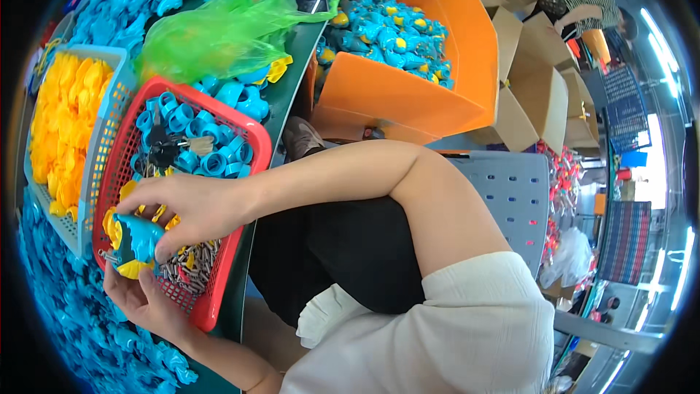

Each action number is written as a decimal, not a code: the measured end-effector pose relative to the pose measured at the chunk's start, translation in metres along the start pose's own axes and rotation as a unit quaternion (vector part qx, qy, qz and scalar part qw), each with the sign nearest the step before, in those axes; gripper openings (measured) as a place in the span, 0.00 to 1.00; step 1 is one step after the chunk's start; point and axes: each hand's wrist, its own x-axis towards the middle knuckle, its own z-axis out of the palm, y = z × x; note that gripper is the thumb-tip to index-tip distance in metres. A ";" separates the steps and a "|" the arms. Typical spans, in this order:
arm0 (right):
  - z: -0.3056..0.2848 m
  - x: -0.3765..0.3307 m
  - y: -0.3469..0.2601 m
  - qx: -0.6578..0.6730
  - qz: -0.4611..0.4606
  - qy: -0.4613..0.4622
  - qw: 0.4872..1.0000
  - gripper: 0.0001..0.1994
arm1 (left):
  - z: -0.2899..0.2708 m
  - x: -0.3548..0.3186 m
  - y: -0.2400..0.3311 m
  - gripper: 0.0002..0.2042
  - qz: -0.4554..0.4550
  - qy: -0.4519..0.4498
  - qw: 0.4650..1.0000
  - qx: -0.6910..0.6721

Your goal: Assembling plastic toy fish by snapping pieces together.

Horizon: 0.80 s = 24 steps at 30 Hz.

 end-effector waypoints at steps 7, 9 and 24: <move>0.000 -0.003 -0.003 -0.033 0.002 -0.007 0.999 0.33 | 0.000 0.001 0.002 0.20 -0.008 0.000 1.000 0.006; -0.001 -0.003 -0.001 -0.033 0.001 -0.006 0.999 0.33 | 0.001 0.002 0.001 0.20 -0.003 -0.003 1.000 0.003; -0.003 0.000 -0.011 0.011 0.093 -0.038 0.995 0.33 | 0.004 0.008 0.009 0.26 -0.001 -0.078 0.985 -0.152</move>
